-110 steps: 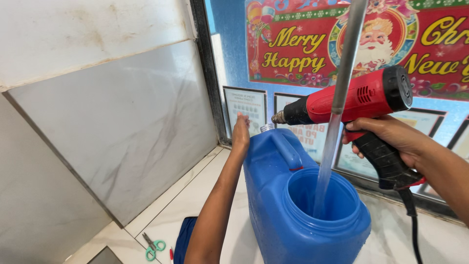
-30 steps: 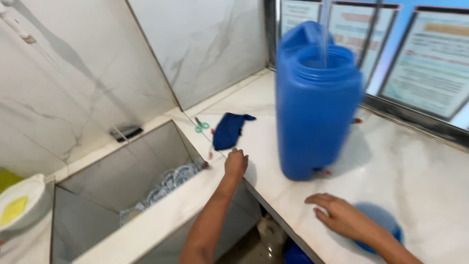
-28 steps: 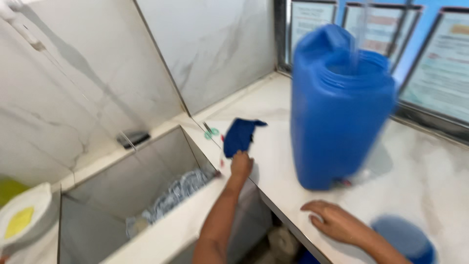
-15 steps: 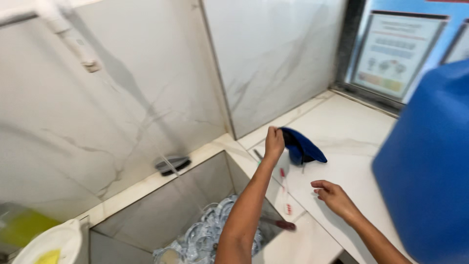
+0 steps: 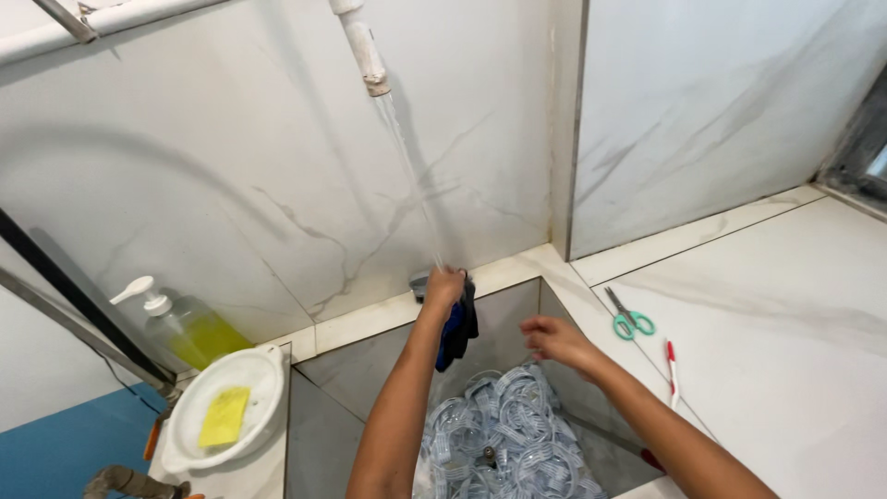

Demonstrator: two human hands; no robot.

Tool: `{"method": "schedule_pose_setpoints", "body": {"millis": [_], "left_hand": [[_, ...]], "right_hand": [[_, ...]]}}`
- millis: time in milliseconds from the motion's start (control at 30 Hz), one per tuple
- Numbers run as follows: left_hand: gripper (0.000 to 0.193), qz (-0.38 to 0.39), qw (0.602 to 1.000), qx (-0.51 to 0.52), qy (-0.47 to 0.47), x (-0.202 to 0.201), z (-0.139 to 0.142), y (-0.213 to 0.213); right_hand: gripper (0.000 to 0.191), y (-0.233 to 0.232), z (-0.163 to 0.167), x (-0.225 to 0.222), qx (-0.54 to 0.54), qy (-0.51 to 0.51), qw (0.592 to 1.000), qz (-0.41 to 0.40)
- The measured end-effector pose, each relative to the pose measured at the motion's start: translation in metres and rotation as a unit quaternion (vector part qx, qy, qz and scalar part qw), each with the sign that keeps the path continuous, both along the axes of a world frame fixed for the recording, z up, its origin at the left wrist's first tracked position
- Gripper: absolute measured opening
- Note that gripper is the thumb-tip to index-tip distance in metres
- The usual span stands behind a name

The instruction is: The person cleans a blue plastic container with a sponge and water, then rinses it thoroughly. They use a heat gun to install a white spigot into the container, wipe the exterior with a cloth, and fill the container with water. Finally, they place a lid on the container and handle a separate orange water bottle.

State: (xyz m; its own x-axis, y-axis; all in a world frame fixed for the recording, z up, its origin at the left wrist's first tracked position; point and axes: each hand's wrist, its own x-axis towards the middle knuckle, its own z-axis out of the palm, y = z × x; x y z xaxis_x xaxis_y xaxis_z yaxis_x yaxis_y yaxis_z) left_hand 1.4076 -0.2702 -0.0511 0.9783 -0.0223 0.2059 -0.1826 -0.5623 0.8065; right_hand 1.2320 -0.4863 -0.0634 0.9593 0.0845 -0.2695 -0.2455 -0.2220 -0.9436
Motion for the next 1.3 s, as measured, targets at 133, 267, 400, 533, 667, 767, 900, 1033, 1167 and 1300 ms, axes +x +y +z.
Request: {"method": "schedule_pose_setpoints", "body": {"millis": [133,267,400,533,667,767,900,1033,1167,1300], "left_hand": [[0.027,0.049,0.988,0.130,0.072,-0.014,0.001,0.031],[0.030,0.032,0.989,0.130,0.058,-0.025,0.035,0.040],[0.034,0.043,0.996,0.080,-0.026,-0.029,0.057,0.055],[0.031,0.047,0.994,-0.101,0.008,-0.030,0.064,0.066],[0.035,0.003,0.977,-0.199,0.071,-0.024,0.073,0.069],[0.040,-0.015,0.932,-0.355,0.066,-0.029,0.063,0.072],[0.048,0.140,0.800,-0.556,0.177,-0.051,-0.009,0.060],[0.056,0.046,0.691,-0.662,0.285,-0.054,-0.105,0.023],[0.047,-0.380,0.508,-0.721,0.278,-0.053,-0.161,-0.002],[0.047,-0.053,0.620,-0.680,0.388,-0.065,-0.172,-0.027]], "right_hand": [[0.086,0.075,0.000,0.044,-0.068,-0.096,0.993,0.029],[0.104,0.135,0.021,0.064,-0.026,-0.169,0.985,0.037],[0.095,0.156,0.037,0.076,0.063,-0.064,0.996,0.001],[0.081,0.145,0.037,0.073,0.342,0.034,0.929,0.138],[0.066,0.151,0.016,0.047,0.443,0.130,0.885,0.051],[0.068,0.165,0.000,0.042,0.488,0.195,0.844,-0.104],[0.057,0.170,-0.013,0.057,0.639,0.059,0.735,-0.217],[0.033,0.164,-0.029,0.054,0.152,-0.231,0.932,-0.234],[0.027,0.145,-0.043,0.038,-0.127,-0.358,0.908,-0.177],[0.044,0.122,-0.034,0.044,-0.144,-0.144,0.946,-0.254]]}}
